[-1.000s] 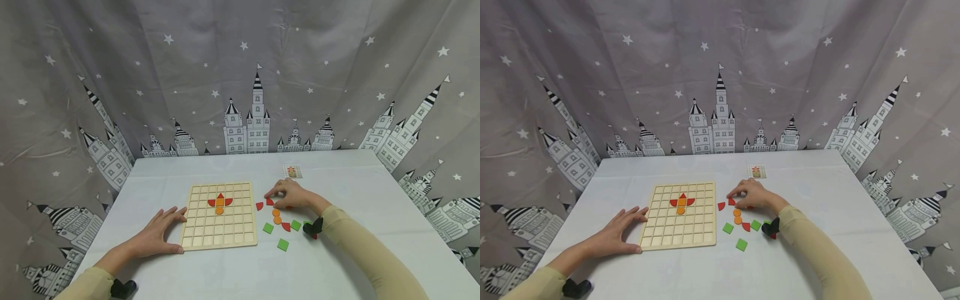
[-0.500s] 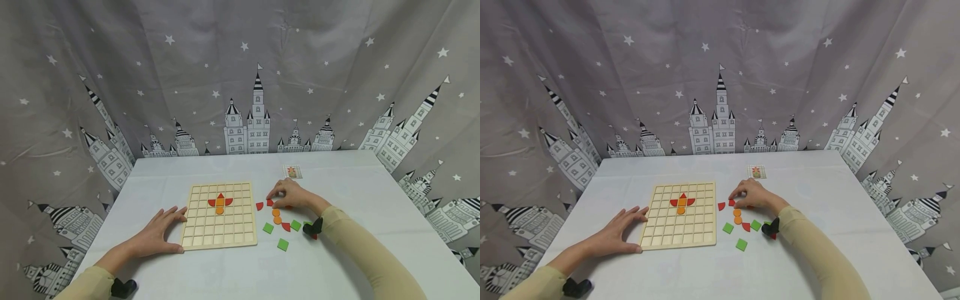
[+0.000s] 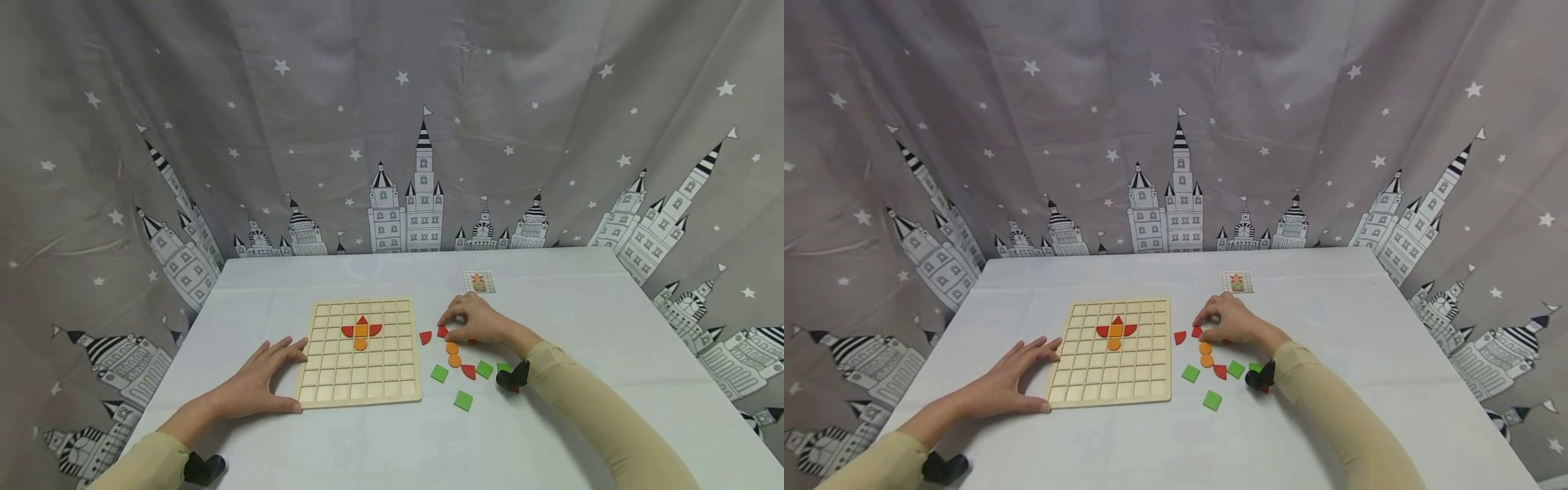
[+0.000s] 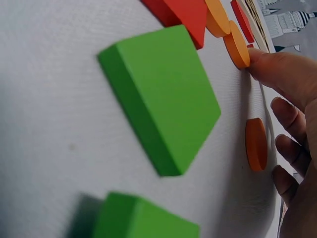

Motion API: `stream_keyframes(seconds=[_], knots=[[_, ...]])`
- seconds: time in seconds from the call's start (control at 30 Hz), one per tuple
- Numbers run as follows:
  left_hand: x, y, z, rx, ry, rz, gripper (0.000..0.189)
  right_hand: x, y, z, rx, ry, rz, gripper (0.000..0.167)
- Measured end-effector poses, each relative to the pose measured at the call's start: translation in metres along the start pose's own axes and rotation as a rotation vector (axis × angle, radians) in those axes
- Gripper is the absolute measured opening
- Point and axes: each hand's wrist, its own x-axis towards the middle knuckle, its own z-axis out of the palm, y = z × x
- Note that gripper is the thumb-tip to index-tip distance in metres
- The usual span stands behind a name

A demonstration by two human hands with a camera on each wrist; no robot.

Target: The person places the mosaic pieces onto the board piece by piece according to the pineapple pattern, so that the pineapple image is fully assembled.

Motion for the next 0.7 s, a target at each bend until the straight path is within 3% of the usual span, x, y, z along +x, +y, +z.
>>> stream_keyframes(seconds=[0.37, 0.7], knots=[[0.000, 0.001, 0.000, -0.001, 0.003, 0.008, 0.085, 0.000, -0.001, 0.008, -0.008, 0.044, 0.056, 0.026], [0.000, 0.000, -0.001, -0.006, 0.010, 0.015, 0.085, -0.003, -0.005, 0.014, -0.051, 0.130, 0.035, 0.018]])
